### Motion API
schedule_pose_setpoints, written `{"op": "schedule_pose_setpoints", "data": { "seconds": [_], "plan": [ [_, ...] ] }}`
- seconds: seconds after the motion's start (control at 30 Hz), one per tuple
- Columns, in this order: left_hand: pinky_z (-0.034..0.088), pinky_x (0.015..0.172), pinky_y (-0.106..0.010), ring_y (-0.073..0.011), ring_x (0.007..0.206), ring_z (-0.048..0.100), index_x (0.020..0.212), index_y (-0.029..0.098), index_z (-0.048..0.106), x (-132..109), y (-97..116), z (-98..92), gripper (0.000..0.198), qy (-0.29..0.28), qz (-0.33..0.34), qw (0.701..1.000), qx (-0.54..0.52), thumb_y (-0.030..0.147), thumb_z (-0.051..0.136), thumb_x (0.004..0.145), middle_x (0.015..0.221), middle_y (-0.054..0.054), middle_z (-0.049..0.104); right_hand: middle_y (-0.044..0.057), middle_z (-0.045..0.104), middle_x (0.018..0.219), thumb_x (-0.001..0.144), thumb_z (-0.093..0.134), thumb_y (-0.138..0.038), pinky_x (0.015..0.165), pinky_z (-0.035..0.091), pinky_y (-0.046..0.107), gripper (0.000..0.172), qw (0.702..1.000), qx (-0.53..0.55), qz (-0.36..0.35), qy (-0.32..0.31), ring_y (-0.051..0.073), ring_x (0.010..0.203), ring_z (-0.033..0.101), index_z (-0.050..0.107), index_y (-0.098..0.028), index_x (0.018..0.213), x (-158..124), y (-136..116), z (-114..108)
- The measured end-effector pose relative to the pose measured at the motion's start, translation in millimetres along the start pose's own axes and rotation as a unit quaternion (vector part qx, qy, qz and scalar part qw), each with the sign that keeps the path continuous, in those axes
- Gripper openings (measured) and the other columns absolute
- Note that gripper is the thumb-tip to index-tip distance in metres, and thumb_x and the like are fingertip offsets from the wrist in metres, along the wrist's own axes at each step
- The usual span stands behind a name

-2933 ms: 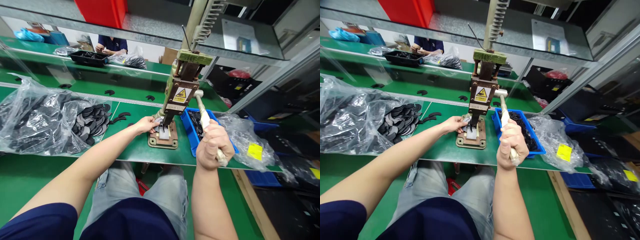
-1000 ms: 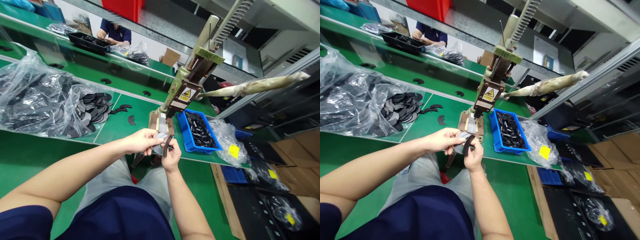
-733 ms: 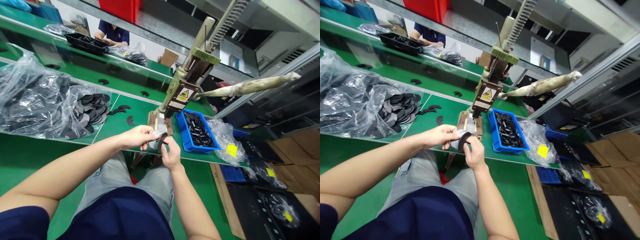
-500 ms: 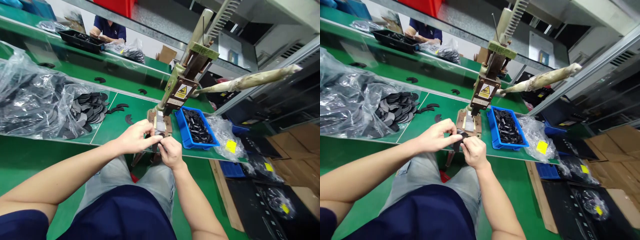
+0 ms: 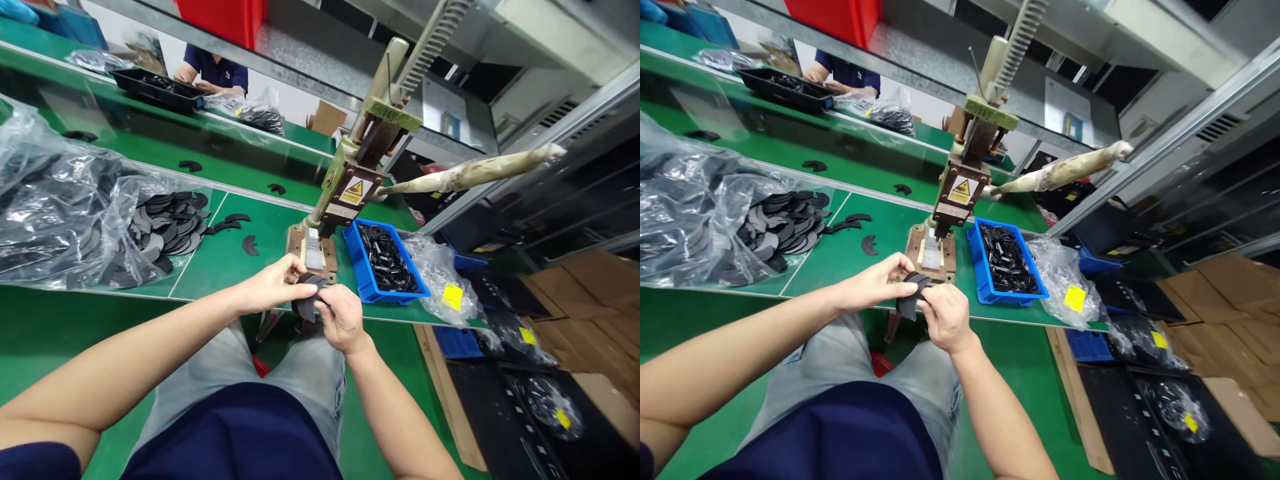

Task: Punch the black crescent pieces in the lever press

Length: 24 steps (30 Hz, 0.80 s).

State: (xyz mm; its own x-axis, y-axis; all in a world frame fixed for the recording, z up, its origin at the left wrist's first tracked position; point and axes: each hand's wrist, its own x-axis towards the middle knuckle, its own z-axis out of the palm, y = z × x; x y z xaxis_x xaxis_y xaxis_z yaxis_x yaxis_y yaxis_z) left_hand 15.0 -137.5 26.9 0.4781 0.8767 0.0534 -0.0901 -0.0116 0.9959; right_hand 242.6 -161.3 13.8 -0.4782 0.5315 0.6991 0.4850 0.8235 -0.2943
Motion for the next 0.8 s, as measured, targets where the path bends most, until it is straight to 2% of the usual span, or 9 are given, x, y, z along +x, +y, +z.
{"op": "schedule_pose_setpoints", "data": {
  "seconds": [0.1,0.17,0.23,0.3,0.4,0.5,0.6,0.7,0.8],
  "plan": [
    [0.056,0.071,-0.027,-0.0163,0.08,0.068,0.108,0.02,0.066,-2.3,-2.5,4.0,0.039,-0.061,-0.004,0.998,-0.003,0.05,0.079,0.087,0.097,-0.004,0.071,0.007,0.072,0.094,0.1,0.056,-0.023,0.076,0.053,0.034,0.018,0.999,0.028,0.031,-0.014,0.018,0.084,0.065,0.066,-0.022,0.114,0.5,0.6,-9.6],
    [0.057,0.073,-0.029,-0.0175,0.08,0.068,0.102,0.021,0.07,-3.3,-5.6,6.4,0.025,-0.038,0.061,0.993,0.091,0.044,0.074,0.092,0.092,-0.004,0.071,0.007,0.071,0.095,0.102,0.053,-0.028,0.076,0.055,0.033,0.019,0.989,0.082,0.12,-0.027,0.017,0.086,0.066,0.068,-0.022,0.113,-0.8,-1.5,-14.1],
    [0.057,0.082,-0.033,-0.0195,0.087,0.069,0.104,0.024,0.073,-2.9,-10.1,6.8,0.013,-0.012,0.167,0.964,0.205,0.033,0.067,0.097,0.095,-0.005,0.072,0.005,0.071,0.093,0.103,0.053,-0.035,0.072,0.056,0.03,0.023,0.954,0.168,0.243,-0.038,0.015,0.08,0.066,0.069,-0.023,0.113,-2.6,-3.4,-17.5],
    [0.058,0.093,-0.037,-0.0225,0.101,0.071,0.117,0.027,0.072,-0.5,-16.9,3.7,0.022,-0.011,0.255,0.924,0.285,0.024,0.062,0.098,0.108,-0.008,0.074,0.003,0.071,0.089,0.102,0.056,-0.042,0.064,0.055,0.027,0.027,0.905,0.245,0.344,-0.046,0.012,0.071,0.064,0.07,-0.023,0.115,-2.8,-1.1,-23.0],
    [0.058,0.1,-0.042,-0.0268,0.115,0.069,0.131,0.029,0.066,4.9,-34.3,-8.5,0.034,0.01,0.283,0.889,0.36,0.025,0.064,0.097,0.123,-0.011,0.072,0.004,0.073,0.088,0.094,0.066,-0.049,0.059,0.055,0.026,0.033,0.865,0.254,0.431,-0.036,0.012,0.067,0.064,0.072,-0.02,0.11,3.1,18.7,-42.6],
    [0.057,0.101,-0.043,-0.0275,0.117,0.068,0.13,0.027,0.063,7.4,-59.4,-24.6,0.029,0.033,0.248,0.874,0.416,0.031,0.063,0.101,0.125,-0.011,0.07,0.003,0.072,0.082,0.088,0.071,-0.048,0.056,0.053,0.024,0.035,0.86,0.186,0.476,-0.005,0.011,0.062,0.062,0.072,-0.018,0.108,14.5,62.0,-74.9],
    [0.057,0.098,-0.041,-0.026,0.113,0.068,0.125,0.024,0.063,3.7,-83.1,-34.6,0.024,0.023,0.224,0.865,0.448,0.033,0.059,0.104,0.123,-0.011,0.07,0.002,0.07,0.077,0.089,0.07,-0.046,0.053,0.051,0.022,0.034,0.855,0.123,0.503,0.027,0.009,0.058,0.06,0.071,-0.016,0.107,26.8,120.7,-107.4],
    [0.056,0.091,-0.039,-0.0247,0.106,0.067,0.12,0.023,0.065,-2.4,-95.2,-33.4,0.018,-0.003,0.214,0.851,0.48,0.031,0.057,0.105,0.118,-0.01,0.07,0.002,0.069,0.08,0.095,0.067,-0.045,0.053,0.05,0.021,0.032,0.845,0.056,0.53,0.043,0.008,0.059,0.06,0.069,-0.014,0.104,39.6,183.2,-130.2],
    [0.053,0.085,-0.038,-0.0233,0.097,0.066,0.11,0.023,0.066,-4.9,-96.3,-26.6,0.014,-0.026,0.212,0.834,0.508,0.026,0.054,0.106,0.11,-0.009,0.07,0.002,0.069,0.091,0.1,0.064,-0.045,0.065,0.057,0.024,0.033,0.842,-0.01,0.536,0.055,0.008,0.072,0.064,0.067,-0.014,0.109,56.1,241.7,-144.7]
  ]
}}
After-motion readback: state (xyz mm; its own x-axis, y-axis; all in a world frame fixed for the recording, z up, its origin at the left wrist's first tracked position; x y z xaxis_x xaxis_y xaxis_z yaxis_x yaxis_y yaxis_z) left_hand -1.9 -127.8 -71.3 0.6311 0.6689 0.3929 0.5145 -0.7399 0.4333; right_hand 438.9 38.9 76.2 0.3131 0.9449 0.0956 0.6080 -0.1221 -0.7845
